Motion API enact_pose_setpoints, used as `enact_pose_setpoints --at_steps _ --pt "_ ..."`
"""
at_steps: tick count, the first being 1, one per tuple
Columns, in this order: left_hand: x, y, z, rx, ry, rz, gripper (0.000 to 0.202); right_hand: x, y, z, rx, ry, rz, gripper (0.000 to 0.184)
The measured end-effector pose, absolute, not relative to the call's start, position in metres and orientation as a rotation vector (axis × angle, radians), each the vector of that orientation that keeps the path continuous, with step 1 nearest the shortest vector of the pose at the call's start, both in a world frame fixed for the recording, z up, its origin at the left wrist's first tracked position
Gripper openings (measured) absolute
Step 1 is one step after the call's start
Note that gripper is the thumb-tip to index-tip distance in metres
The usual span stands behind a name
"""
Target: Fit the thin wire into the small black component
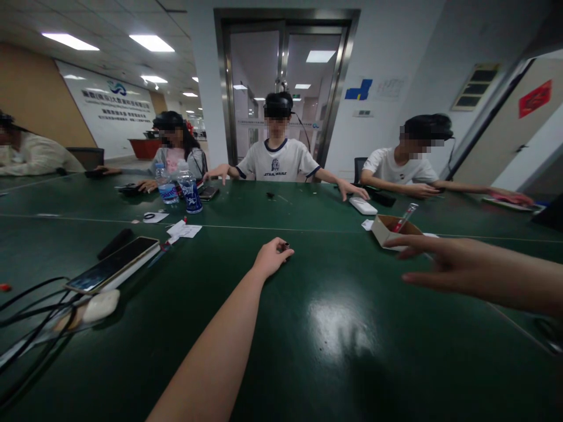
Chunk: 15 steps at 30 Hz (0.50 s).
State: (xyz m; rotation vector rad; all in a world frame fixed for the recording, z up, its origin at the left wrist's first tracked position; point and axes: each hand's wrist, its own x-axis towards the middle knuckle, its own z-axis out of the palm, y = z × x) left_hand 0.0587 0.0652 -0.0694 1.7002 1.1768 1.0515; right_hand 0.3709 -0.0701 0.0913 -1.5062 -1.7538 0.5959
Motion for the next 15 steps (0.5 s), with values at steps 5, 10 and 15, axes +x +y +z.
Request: enact_pose_setpoints --at_steps 5,10,15 --pt "0.059 0.071 -0.067 1.511 1.063 1.127 0.023 0.292 0.002 0.057 -1.495 -1.889 1.408 0.051" --pt "0.055 0.075 -0.059 1.334 1.022 1.253 0.034 0.238 0.051 -0.027 -1.31 -1.609 1.408 0.054" --pt "0.053 0.071 -0.054 1.361 1.008 1.219 0.05 0.212 0.051 -0.058 -0.994 -1.423 1.495 0.042"
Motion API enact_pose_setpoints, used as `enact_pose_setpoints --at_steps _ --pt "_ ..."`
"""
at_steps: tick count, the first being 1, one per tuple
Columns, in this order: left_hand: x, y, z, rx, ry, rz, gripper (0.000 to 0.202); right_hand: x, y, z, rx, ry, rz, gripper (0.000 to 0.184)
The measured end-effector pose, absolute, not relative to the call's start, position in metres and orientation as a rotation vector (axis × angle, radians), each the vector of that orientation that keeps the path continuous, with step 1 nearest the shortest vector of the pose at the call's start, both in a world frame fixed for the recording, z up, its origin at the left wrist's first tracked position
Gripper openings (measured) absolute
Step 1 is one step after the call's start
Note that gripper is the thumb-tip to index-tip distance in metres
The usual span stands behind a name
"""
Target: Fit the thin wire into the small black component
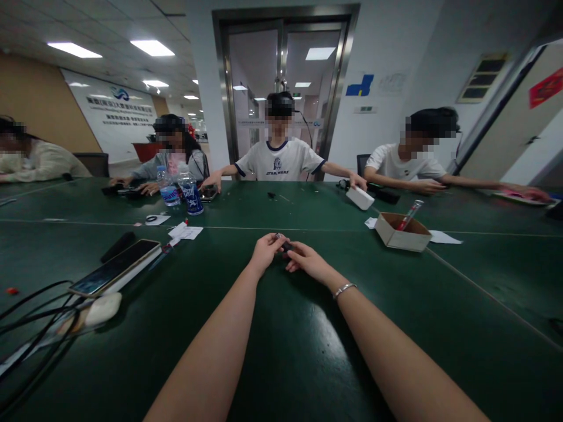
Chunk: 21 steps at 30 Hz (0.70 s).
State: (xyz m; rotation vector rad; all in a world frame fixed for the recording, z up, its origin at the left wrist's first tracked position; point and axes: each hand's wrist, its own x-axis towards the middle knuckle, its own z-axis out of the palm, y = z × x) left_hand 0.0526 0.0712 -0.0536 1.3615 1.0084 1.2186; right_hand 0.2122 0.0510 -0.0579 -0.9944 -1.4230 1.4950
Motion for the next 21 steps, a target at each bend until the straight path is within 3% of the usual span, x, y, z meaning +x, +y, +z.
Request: enact_pose_setpoints --at_steps 6,21 --pt "0.051 0.067 -0.054 1.418 0.937 1.161 0.048 0.215 0.048 -0.065 -0.897 -1.367 1.442 0.032" --pt "0.049 0.071 -0.058 1.309 0.923 1.175 0.03 0.224 0.051 -0.064 -0.973 -1.311 1.205 0.038"
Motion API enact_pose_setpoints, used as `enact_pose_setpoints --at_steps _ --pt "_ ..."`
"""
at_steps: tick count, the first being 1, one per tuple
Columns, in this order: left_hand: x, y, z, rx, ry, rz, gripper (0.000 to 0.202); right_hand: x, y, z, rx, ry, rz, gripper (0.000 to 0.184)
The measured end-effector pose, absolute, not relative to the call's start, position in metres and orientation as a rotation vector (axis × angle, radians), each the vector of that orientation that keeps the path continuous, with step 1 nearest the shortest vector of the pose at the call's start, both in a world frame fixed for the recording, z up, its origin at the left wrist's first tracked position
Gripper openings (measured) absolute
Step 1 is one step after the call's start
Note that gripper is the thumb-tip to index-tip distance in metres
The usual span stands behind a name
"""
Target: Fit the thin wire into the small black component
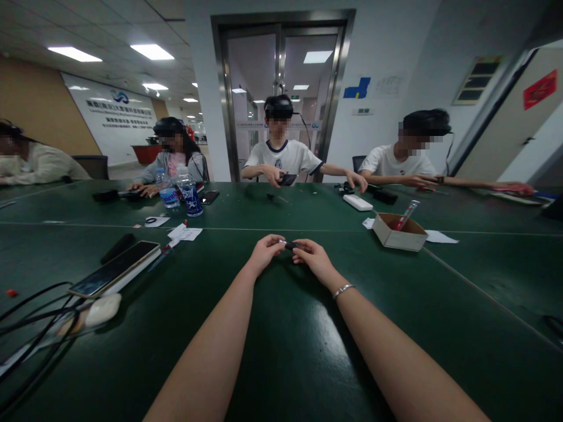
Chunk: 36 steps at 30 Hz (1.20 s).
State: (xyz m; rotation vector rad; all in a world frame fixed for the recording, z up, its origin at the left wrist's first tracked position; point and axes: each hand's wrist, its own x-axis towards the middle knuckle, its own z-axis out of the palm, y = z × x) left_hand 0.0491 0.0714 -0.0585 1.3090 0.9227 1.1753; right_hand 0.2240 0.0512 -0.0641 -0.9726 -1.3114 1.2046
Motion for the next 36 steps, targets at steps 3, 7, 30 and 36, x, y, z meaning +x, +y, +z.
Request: enact_pose_setpoints --at_steps 3,7,30,36 --pt "0.05 0.072 -0.059 1.312 0.946 1.17 0.035 0.223 0.05 -0.063 -0.966 -1.295 1.208 0.039" --pt "0.05 0.073 -0.059 1.347 0.987 1.161 0.04 0.223 0.047 -0.061 -0.953 -1.293 1.197 0.04" --pt "0.05 0.055 -0.049 1.874 1.467 0.966 0.058 0.224 0.043 -0.057 -0.861 -1.351 1.294 0.04" --pt "0.051 0.056 -0.049 1.889 1.51 0.943 0.06 0.225 0.046 -0.06 -0.851 -1.363 1.296 0.041"
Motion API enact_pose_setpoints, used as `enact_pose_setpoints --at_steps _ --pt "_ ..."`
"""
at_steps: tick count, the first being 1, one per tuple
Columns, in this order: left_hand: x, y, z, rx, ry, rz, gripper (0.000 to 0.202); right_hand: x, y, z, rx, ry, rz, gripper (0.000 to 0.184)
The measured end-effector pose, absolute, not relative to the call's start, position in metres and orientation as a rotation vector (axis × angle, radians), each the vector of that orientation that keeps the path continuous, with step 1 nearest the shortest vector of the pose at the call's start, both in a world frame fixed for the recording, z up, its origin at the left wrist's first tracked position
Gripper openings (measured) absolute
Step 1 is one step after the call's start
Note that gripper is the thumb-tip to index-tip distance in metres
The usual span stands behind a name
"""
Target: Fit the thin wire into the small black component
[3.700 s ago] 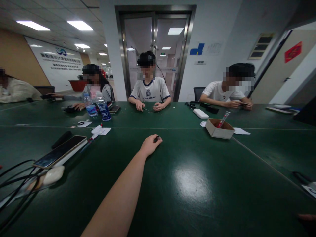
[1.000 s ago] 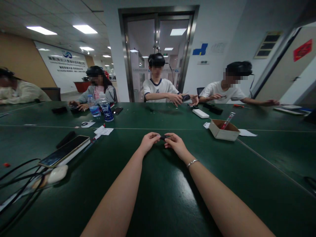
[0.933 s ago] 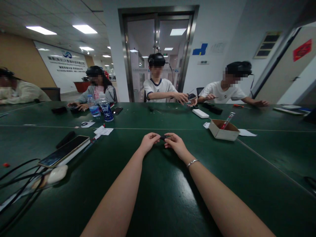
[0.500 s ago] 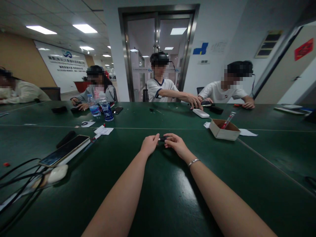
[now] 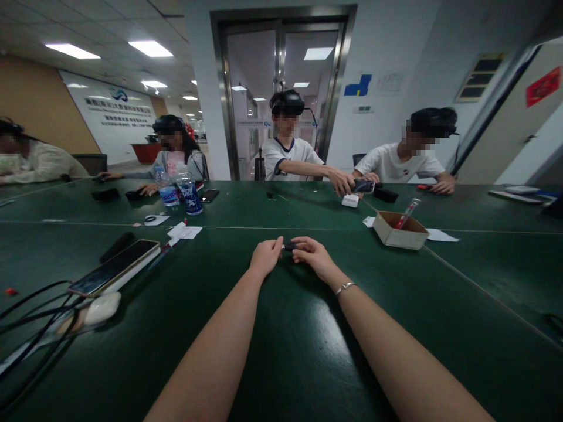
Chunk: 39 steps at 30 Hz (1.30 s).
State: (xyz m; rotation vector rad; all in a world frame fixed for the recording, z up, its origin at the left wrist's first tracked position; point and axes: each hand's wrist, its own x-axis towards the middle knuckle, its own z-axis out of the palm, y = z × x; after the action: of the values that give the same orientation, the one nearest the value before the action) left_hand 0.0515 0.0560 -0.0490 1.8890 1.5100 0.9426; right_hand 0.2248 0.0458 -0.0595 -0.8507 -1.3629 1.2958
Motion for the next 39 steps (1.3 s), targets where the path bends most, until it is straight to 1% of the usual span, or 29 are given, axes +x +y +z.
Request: enact_pose_setpoints --at_steps 4,16,19,24,34,39 --pt "0.051 0.057 -0.051 1.874 1.49 1.003 0.056 0.225 0.046 -0.06 -0.866 -1.343 1.296 0.041" --pt "0.051 0.069 -0.065 1.677 1.121 1.215 0.027 0.226 0.047 -0.061 -0.903 -1.267 1.278 0.04" --pt "0.052 0.07 -0.062 1.616 1.045 1.252 0.024 0.226 0.047 -0.061 -0.901 -1.268 1.283 0.04" --pt "0.052 0.066 -0.053 1.519 1.045 1.212 0.019 0.227 0.049 -0.062 -0.902 -1.243 1.297 0.038" --pt "0.051 0.068 -0.057 1.502 1.054 1.213 0.023 0.226 0.049 -0.062 -0.905 -1.223 1.312 0.039" --pt "0.049 0.071 -0.062 1.566 1.138 1.201 0.033 0.225 0.046 -0.059 -0.901 -1.232 1.308 0.04"
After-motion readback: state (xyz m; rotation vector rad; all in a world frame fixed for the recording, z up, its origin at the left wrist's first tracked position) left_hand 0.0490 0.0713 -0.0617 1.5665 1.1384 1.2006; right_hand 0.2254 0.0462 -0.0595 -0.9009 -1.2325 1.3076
